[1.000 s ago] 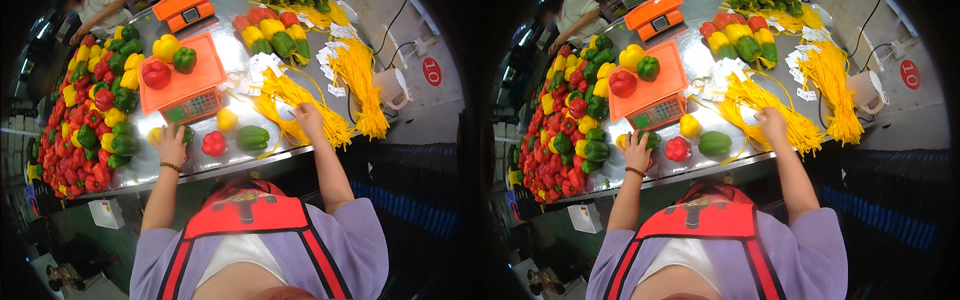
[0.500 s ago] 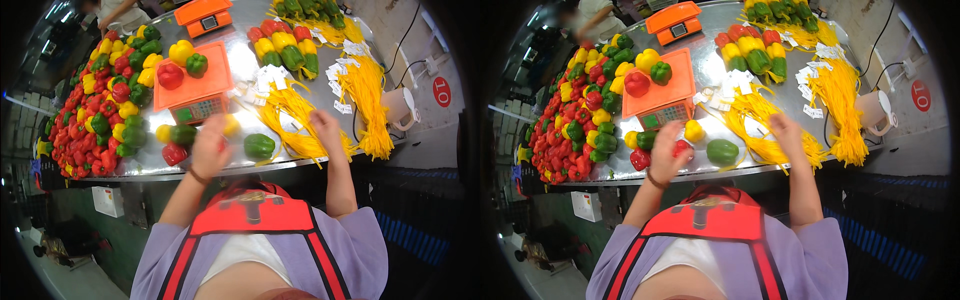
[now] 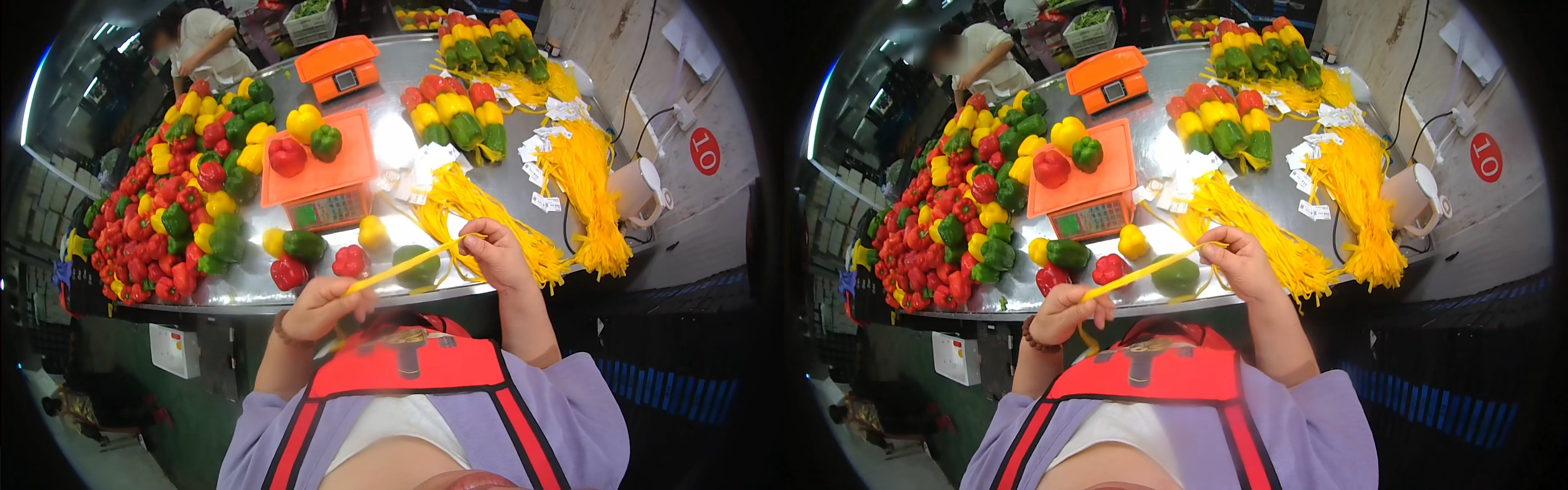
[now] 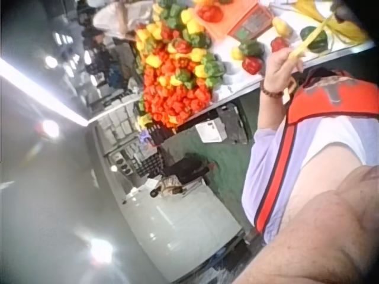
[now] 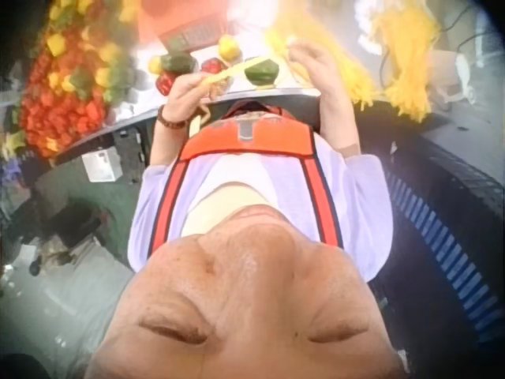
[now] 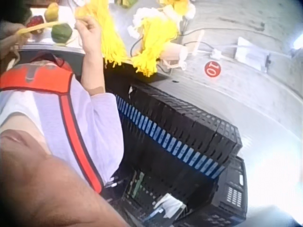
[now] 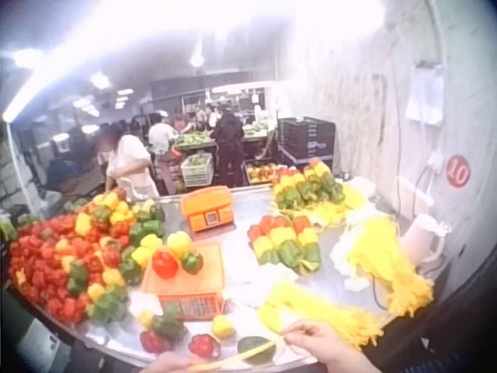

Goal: The person selects red, yellow, and green bell peppers from a bulk pile and threads them onto yellow plastic skewers. They tie the skewers into small bundles and place the finished bundles into black crates. The person also moves a hand truck and handles a phone briefly.

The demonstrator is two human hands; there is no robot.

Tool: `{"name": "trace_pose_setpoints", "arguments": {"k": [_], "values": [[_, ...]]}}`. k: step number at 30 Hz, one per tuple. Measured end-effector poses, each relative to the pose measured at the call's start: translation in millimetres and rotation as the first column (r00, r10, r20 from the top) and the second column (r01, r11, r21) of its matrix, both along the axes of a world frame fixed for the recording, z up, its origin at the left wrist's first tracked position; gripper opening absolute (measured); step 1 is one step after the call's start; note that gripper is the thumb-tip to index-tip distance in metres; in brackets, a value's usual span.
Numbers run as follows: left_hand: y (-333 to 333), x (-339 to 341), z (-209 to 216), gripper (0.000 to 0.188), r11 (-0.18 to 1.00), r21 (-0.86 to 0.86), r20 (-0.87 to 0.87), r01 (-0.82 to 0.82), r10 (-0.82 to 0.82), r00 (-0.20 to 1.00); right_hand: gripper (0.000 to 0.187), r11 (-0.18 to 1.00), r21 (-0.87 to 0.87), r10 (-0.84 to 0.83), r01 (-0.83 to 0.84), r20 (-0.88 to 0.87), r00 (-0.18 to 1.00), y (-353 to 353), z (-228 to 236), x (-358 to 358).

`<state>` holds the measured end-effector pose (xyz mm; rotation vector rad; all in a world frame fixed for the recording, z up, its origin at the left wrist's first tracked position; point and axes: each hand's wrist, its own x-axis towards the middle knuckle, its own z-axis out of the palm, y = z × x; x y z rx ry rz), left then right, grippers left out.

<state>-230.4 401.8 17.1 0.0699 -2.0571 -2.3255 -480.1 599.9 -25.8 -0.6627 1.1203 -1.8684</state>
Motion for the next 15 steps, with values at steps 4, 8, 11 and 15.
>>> {"name": "trace_pose_setpoints", "arguments": {"k": [4, 8, 11, 15], "values": [[4.7, -7.8, 11.0, 0.046, 0.859, -0.503, 0.003, 0.097, -0.110, 0.994, 0.008, 0.998, -0.057, 0.022, -0.008, 0.246, 0.969, -22.6, -2.4, 27.7], [22.7, -23.5, -0.3, 0.043, 0.975, -0.030, -0.033, -0.221, 0.220, 0.975, 0.015, 0.961, 0.213, 0.236, -0.175, -0.306, 0.923, -37.9, 9.9, 60.8], [33.6, -30.8, -13.3, 0.032, 0.969, 0.103, -0.050, -0.227, 0.233, 0.971, 0.022, 0.980, 0.194, 0.143, -0.040, -0.555, 0.820, -41.1, 18.3, 73.5], [30.1, -27.3, -32.9, 0.011, 0.935, 0.051, -0.004, -0.352, 0.352, 0.936, 0.017, 0.992, 0.108, -0.011, 0.067, -0.454, 0.891, -41.4, 12.7, 89.2]]}}
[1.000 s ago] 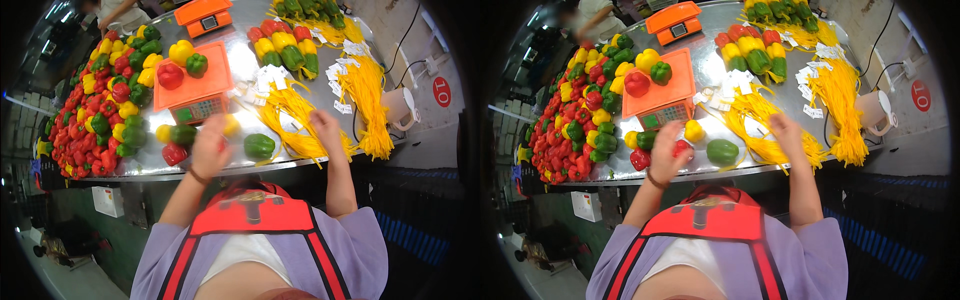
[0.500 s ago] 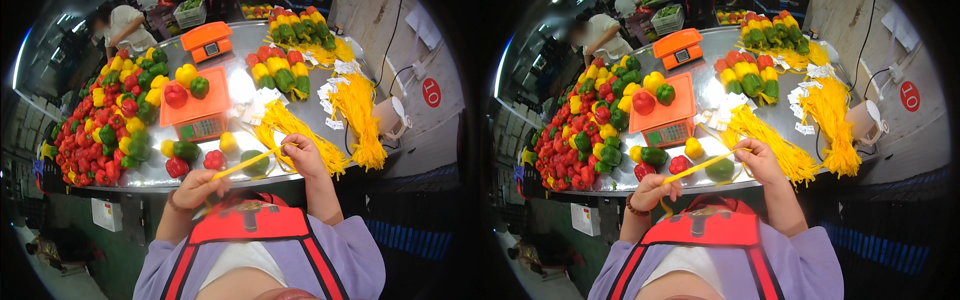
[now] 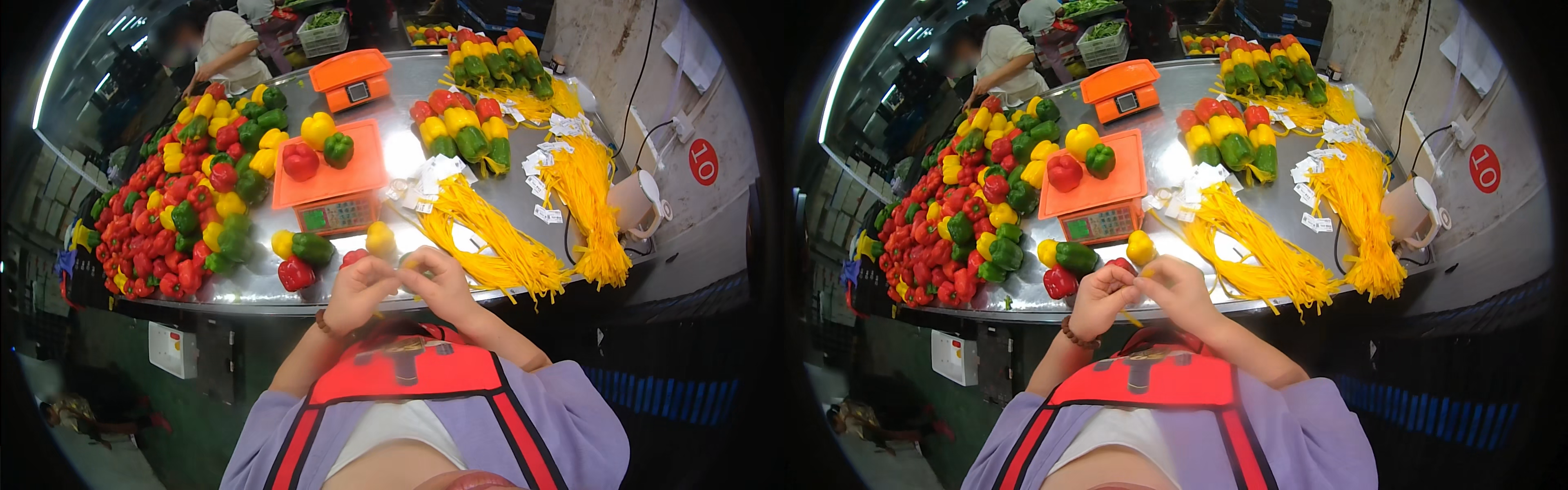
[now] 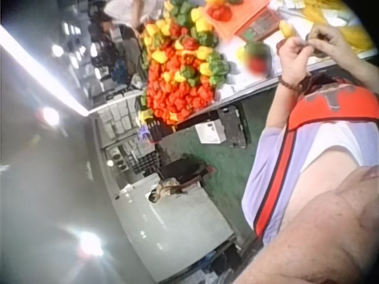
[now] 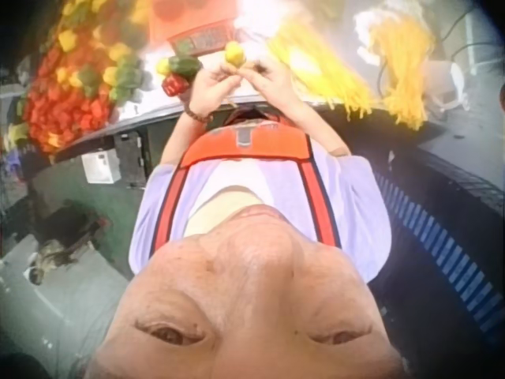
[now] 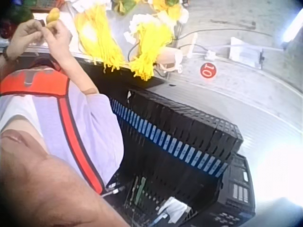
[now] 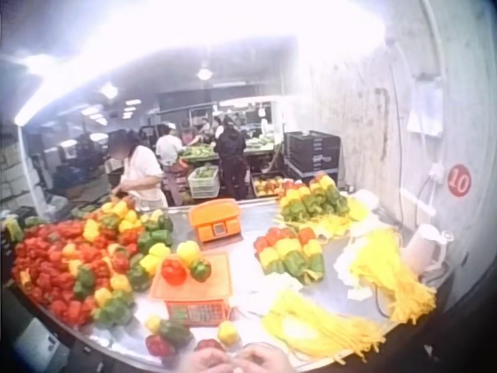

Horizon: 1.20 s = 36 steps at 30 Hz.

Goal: The person selects red, yellow, and green bell peppers from a bulk pile and threads them onto yellow plastic skewers. They tie the skewers into small bundles and place the finished bundles into black crates. The person also moves a hand truck and handles a phone briefly.

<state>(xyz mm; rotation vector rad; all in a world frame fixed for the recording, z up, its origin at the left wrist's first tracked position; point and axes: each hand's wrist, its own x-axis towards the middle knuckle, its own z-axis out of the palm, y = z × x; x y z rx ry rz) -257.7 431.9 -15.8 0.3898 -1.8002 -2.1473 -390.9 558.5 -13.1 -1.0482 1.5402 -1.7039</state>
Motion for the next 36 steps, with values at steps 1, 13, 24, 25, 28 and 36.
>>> {"name": "trace_pose_setpoints", "arguments": {"k": [1, 13, 24, 25, 28, 36], "values": [[1.2, 1.1, -4.8, 0.005, 0.999, 0.031, -0.012, -0.028, 0.029, 1.000, 0.015, 0.999, -0.041, -0.015, 0.019, 0.083, 0.996, -0.6, -3.1, 4.1], [-13.4, 44.3, -15.9, 0.009, 0.989, -0.086, -0.026, 0.119, -0.122, 0.992, 0.011, 0.997, -0.046, -0.048, 0.064, 0.276, 0.960, -4.4, -9.7, 67.2], [-35.9, 125.4, 3.1, 0.020, 0.975, 0.219, -0.052, 0.042, -0.031, 0.998, 0.009, 0.996, 0.044, 0.064, -0.080, 0.282, 0.957, -37.0, -16.4, 130.4], [-38.9, 129.9, -0.3, 0.018, 0.971, 0.233, -0.046, 0.053, -0.043, 0.998, 0.009, 0.994, 0.065, 0.068, -0.084, 0.210, 0.975, -37.2, -17.2, 133.2], [-44.5, 136.9, -7.9, 0.011, 0.977, 0.213, 0.057, -0.004, -0.009, 0.998, 0.009, 0.999, 0.049, 0.015, -0.008, -0.145, 0.989, -36.9, -20.5, 136.4], [-41.6, 125.0, -34.8, 0.009, 0.931, 0.293, -0.247, 0.218, -0.147, 0.958, 0.011, 0.963, -0.232, 0.029, 0.138, 0.599, 0.800, -32.2, -9.9, 141.9]]}}
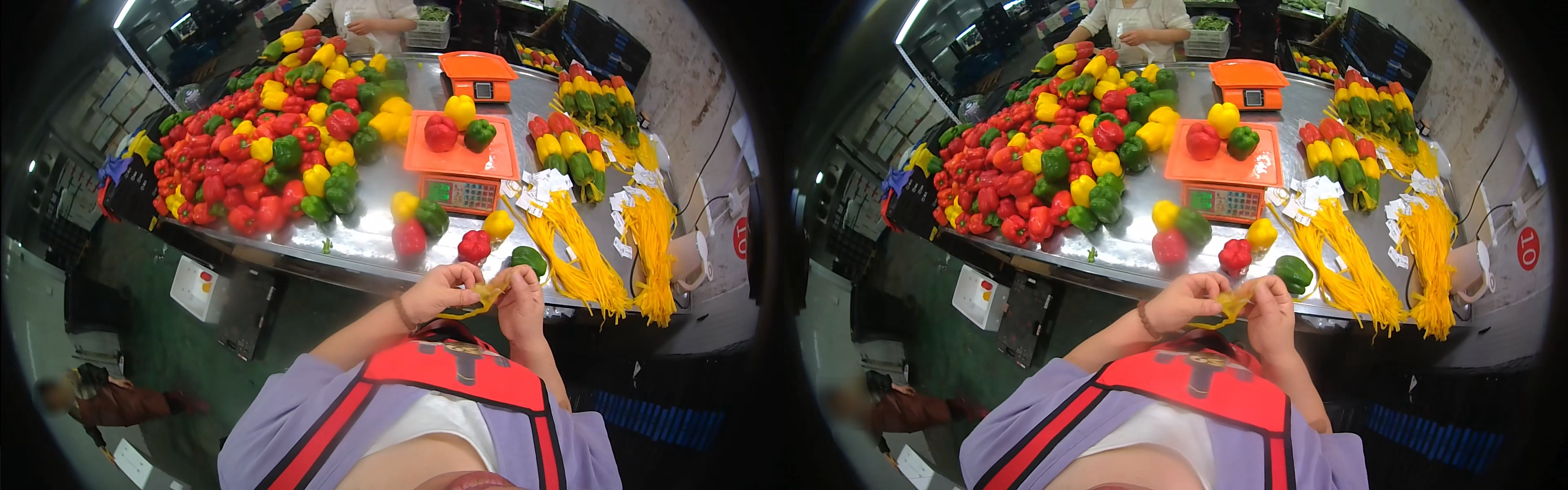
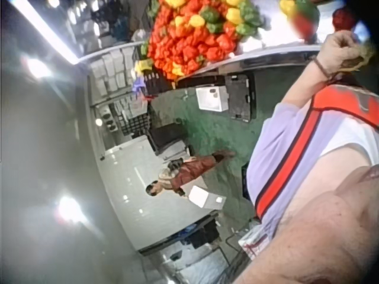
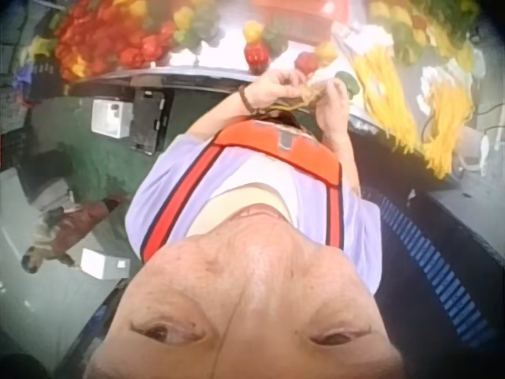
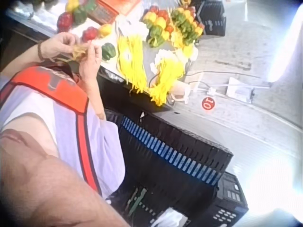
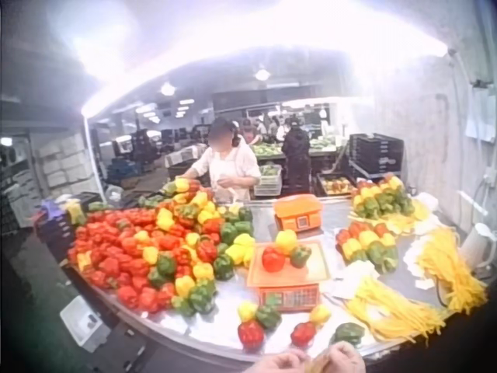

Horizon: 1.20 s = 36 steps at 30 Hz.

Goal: The person selects red, yellow, and green bell peppers from a bulk pile and threads them onto yellow plastic skewers. They tie the skewers into small bundles and place the finished bundles into black crates. The person also moves a hand truck and handles a phone briefly.

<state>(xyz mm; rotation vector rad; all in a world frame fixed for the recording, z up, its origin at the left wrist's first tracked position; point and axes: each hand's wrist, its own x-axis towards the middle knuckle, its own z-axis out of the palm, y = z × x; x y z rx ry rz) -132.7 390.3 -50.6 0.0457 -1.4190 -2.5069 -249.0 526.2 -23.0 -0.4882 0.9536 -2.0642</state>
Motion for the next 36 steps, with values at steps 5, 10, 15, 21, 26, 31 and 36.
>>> {"name": "trace_pose_setpoints", "arguments": {"k": [5, 10, 15, 21, 26, 31, 36], "values": [[1.8, -9.0, 1.0, 0.006, 0.832, 0.554, -0.056, 0.007, 0.029, 0.998, 0.008, 0.977, -0.063, 0.208, -0.205, 0.044, 0.977, 13.0, -13.9, -13.8], [-16.7, -13.2, 8.3, 0.012, 0.962, 0.192, -0.043, -0.194, 0.206, 0.978, 0.013, 0.836, 0.484, 0.454, -0.257, -0.348, 0.820, 17.3, -14.8, -9.0], [0.4, -11.4, 4.0, 0.009, 0.953, -0.241, 0.116, -0.183, 0.216, 0.969, 0.016, 0.958, 0.216, 0.249, -0.187, -0.308, 0.918, 2.6, -14.2, -9.1], [12.3, -13.5, 6.5, 0.009, 0.925, 0.343, 0.091, -0.161, 0.138, 0.986, 0.019, 0.989, 0.095, 0.106, -0.111, 0.049, 0.993, 6.3, -31.5, -21.9], [13.1, -5.7, -8.3, 0.008, 0.871, 0.442, -0.057, 0.212, -0.209, 0.976, 0.026, 0.897, -0.361, 0.425, -0.254, 0.548, 0.720, 3.6, -29.1, -31.5], [13.7, -14.2, -8.9, 0.014, 0.999, -0.008, 0.137, 0.038, -0.037, 0.990, 0.015, 0.980, 0.182, 0.083, -0.081, -0.005, 0.997, 10.5, -21.9, -33.1], [-1.2, -19.6, -10.0, 0.014, 0.877, 0.468, -0.069, 0.109, -0.087, 0.994, 0.014, 0.887, 0.372, 0.373, -0.274, -0.227, 0.900, 27.3, -32.4, -45.8]]}}
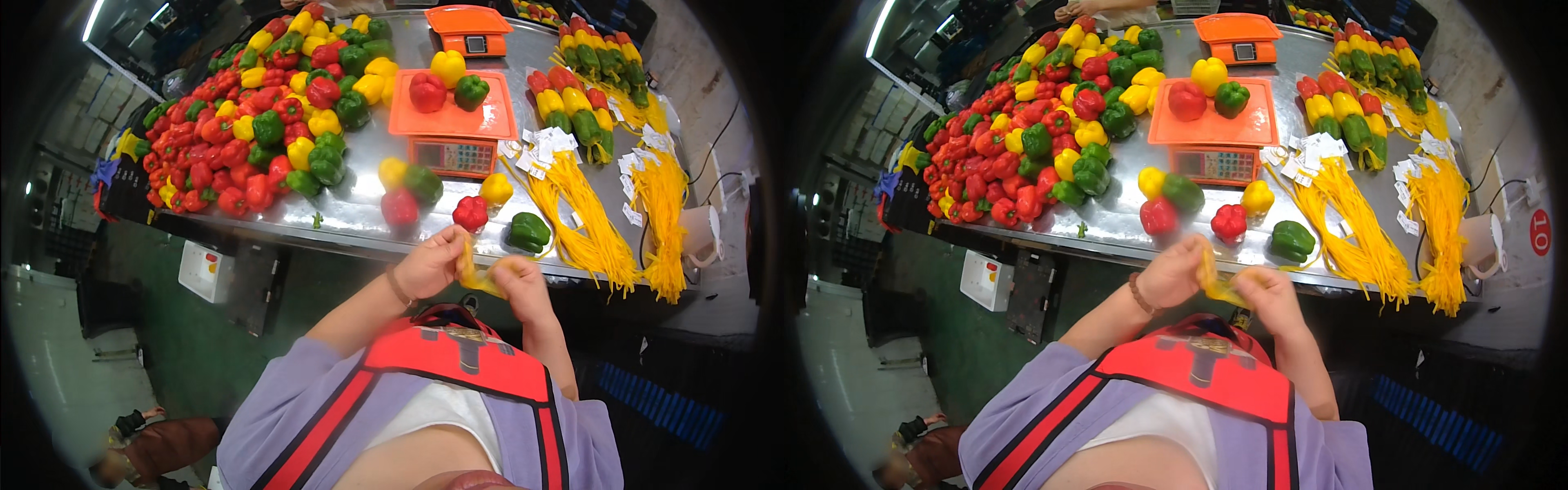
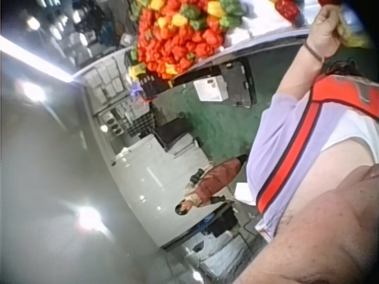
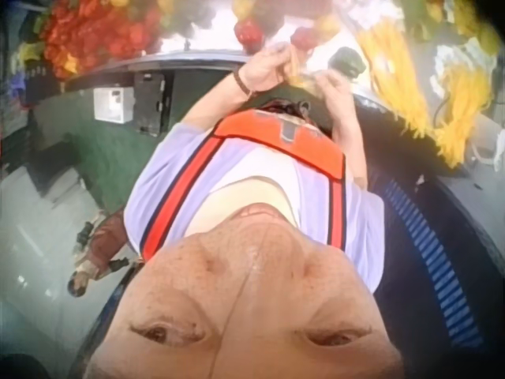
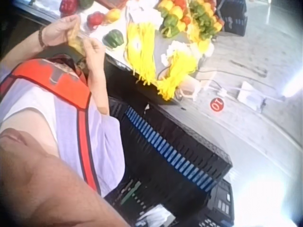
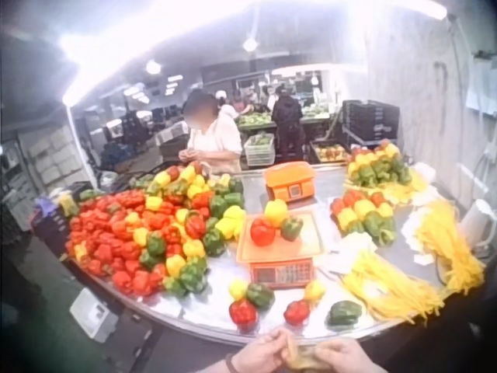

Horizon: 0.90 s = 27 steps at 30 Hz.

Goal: The person selects red, yellow, and green bell peppers from a bulk pile and threads them onto yellow plastic skewers. They tie the skewers into small bundles and place the finished bundles into black crates. The person also moves a hand truck and handles a phone briefly.

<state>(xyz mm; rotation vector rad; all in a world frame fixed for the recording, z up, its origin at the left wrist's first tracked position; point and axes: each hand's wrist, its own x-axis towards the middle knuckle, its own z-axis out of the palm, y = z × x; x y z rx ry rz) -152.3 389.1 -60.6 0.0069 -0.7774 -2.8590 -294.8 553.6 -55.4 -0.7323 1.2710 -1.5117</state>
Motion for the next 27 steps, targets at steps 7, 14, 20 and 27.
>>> {"name": "trace_pose_setpoints", "arguments": {"k": [7, 14, 20, 27], "values": [[12.0, 4.6, 10.2, 0.011, 0.748, -0.578, 0.311, 0.325, -0.166, 0.936, 0.021, 0.958, -0.279, 0.143, 0.071, 0.676, 0.723, -1.5, -10.1, -11.2], [-3.6, 3.5, -17.0, 0.014, 0.972, -0.234, 0.214, -0.008, 0.060, 0.975, 0.017, 0.989, 0.133, -0.081, 0.069, 0.087, 0.993, -6.3, -4.0, 0.0], [14.9, 14.0, 4.4, 0.015, 0.804, -0.564, 0.419, 0.186, 0.084, 0.904, 0.024, 0.983, -0.005, -0.141, 0.184, 0.619, 0.773, 2.6, -22.2, 5.0], [37.8, 10.7, -48.1, 0.019, 0.995, -0.091, 0.357, 0.046, -0.011, 0.934, 0.014, 0.990, 0.078, 0.092, -0.114, 0.242, 0.966, 6.3, -19.6, -2.9]]}}
